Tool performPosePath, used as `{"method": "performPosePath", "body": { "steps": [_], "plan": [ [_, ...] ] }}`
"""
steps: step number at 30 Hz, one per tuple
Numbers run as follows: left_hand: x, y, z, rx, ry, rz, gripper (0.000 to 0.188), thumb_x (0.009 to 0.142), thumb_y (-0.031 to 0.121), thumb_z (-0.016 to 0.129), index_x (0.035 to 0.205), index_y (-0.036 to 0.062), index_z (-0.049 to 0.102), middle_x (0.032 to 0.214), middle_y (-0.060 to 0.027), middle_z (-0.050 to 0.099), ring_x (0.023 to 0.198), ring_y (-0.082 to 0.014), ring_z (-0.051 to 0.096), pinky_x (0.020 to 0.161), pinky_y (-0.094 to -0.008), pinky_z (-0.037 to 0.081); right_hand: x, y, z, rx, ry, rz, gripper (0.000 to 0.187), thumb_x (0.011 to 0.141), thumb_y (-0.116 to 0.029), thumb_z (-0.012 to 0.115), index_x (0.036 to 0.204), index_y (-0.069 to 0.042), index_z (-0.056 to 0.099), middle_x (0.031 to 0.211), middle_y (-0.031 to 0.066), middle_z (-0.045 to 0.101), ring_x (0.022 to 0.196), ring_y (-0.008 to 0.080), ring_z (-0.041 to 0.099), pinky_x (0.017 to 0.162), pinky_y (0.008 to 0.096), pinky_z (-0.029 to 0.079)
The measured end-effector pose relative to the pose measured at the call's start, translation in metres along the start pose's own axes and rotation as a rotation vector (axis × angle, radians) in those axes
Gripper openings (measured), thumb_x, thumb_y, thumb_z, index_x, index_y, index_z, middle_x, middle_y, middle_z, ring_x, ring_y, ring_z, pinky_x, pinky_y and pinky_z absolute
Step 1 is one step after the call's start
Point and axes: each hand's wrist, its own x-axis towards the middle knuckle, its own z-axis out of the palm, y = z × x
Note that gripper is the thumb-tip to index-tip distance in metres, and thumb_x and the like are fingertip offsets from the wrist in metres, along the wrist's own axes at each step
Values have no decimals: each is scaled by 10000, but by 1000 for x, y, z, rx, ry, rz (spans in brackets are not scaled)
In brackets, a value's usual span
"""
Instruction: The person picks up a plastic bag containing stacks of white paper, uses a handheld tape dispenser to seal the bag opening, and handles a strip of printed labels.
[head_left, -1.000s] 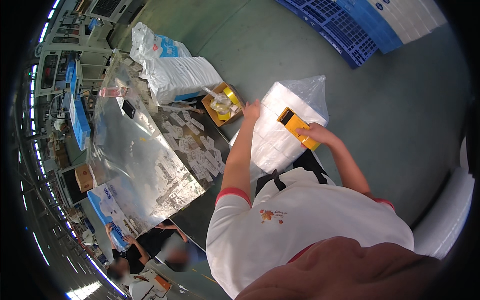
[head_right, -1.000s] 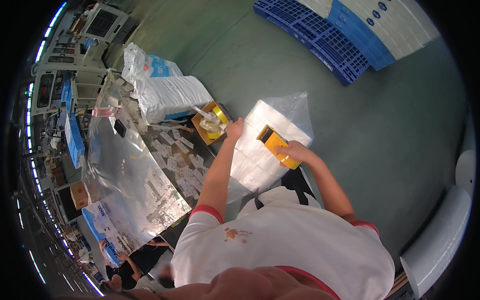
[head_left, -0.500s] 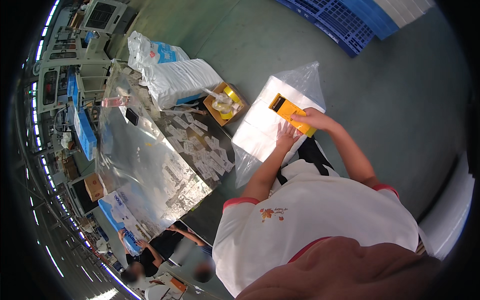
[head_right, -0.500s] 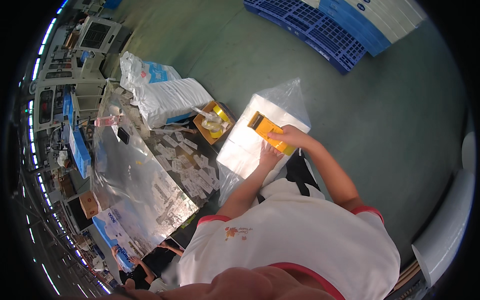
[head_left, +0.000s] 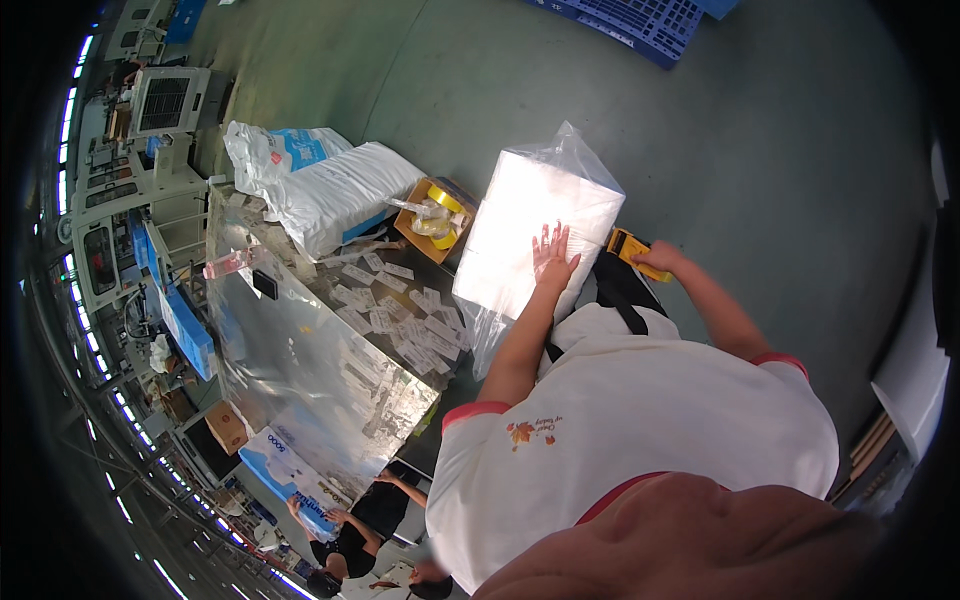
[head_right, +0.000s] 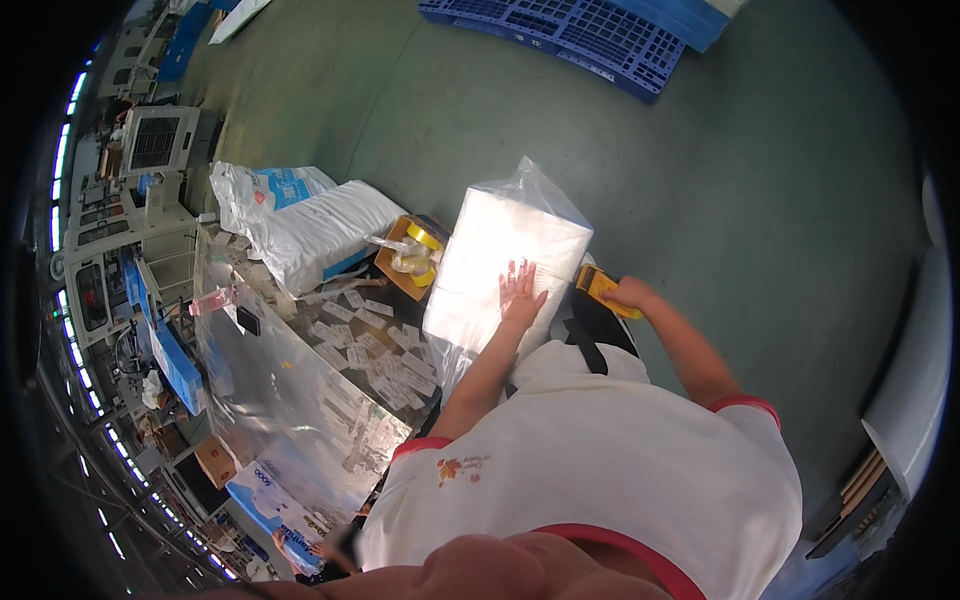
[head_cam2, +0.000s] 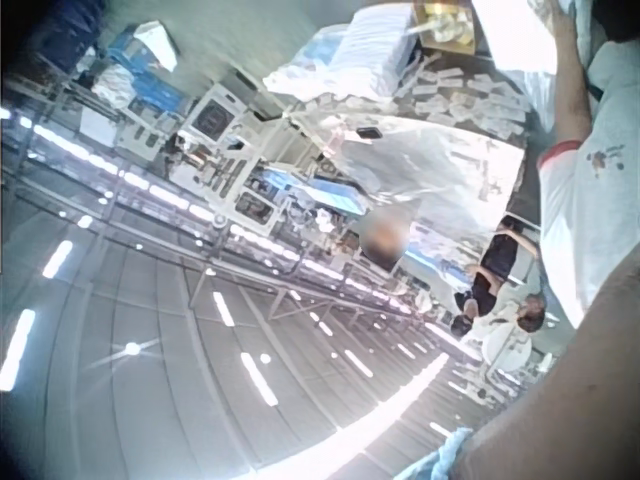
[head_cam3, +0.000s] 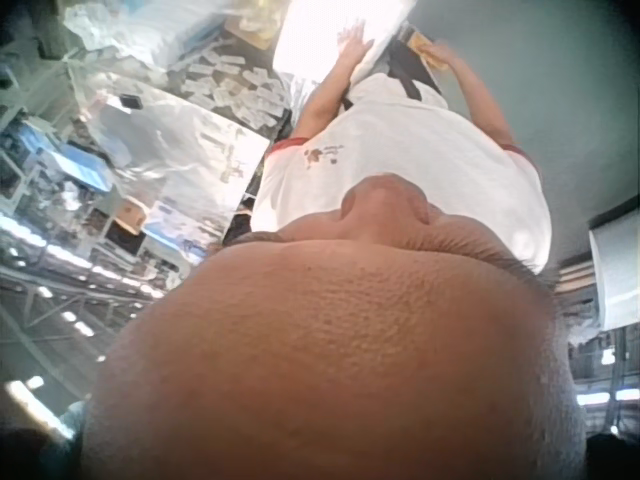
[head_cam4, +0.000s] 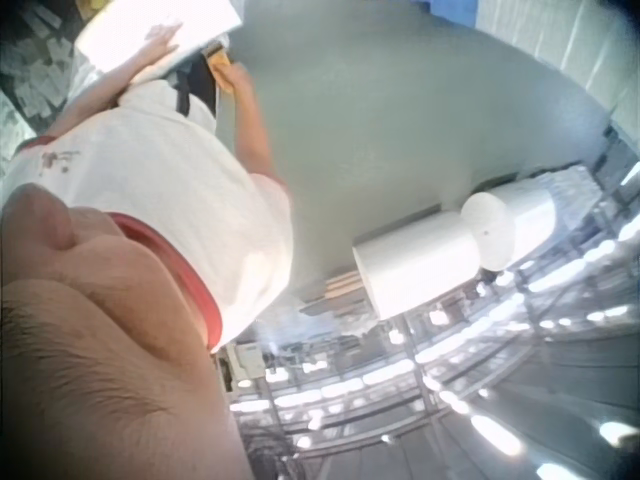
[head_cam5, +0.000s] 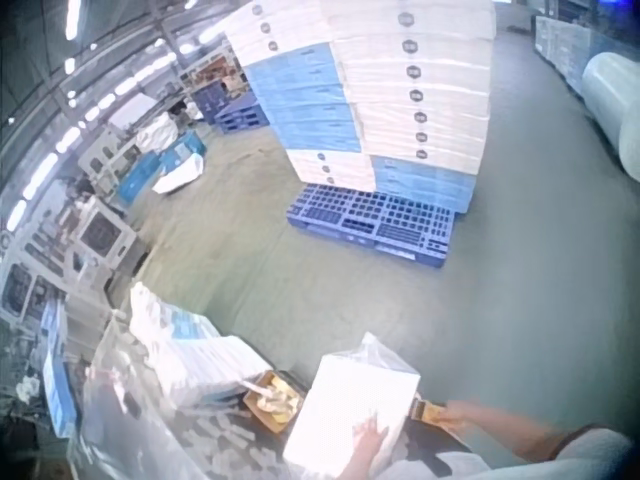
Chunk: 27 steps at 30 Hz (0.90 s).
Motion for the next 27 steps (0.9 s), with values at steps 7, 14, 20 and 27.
{"method": "performPosePath", "body": {
  "steps": [7, 14, 20, 27],
  "plan": [
    [0, 3, 1, 28, -23, 7, 751, 845, 524, 431, 1425, 143, 146, 1485, -46, 137, 1369, -275, 80, 1079, -490, 115, -5, -28, 17, -132, 162, 111, 495, 687, -490, 612, 876, -36, 673, 783, 127, 667, 756, 234, 660, 708, 316, 502],
    [-9, 6, -5, 28, 39, -33, 741, 822, 447, 512, 1408, 122, 194, 1476, -75, 157, 1356, -284, 130, 1073, -473, 152, 44, 62, 49, -117, 315, 75, 587, 654, -564, 632, 906, -35, 665, 871, 161, 653, 826, 251, 639, 698, 351, 487],
    [-22, 10, -59, -780, -229, -1, 471, 825, 321, 546, 1170, 2, 517, 1308, -190, 406, 1237, -300, 360, 1005, -367, 320, -69, 54, 34, 6, 403, -303, 504, 643, -523, 697, 824, -55, 652, 781, 154, 620, 814, 274, 597, 681, 383, 462],
    [-22, 12, -159, -1812, -412, 41, 456, 789, 104, 563, 1221, -12, 478, 1170, -126, 539, 1129, -208, 483, 981, -279, 345, -119, -20, 43, -196, 471, -764, 382, 665, -401, 726, 835, -66, 654, 736, 125, 588, 735, 283, 553, 664, 368, 446]
  ]
}}
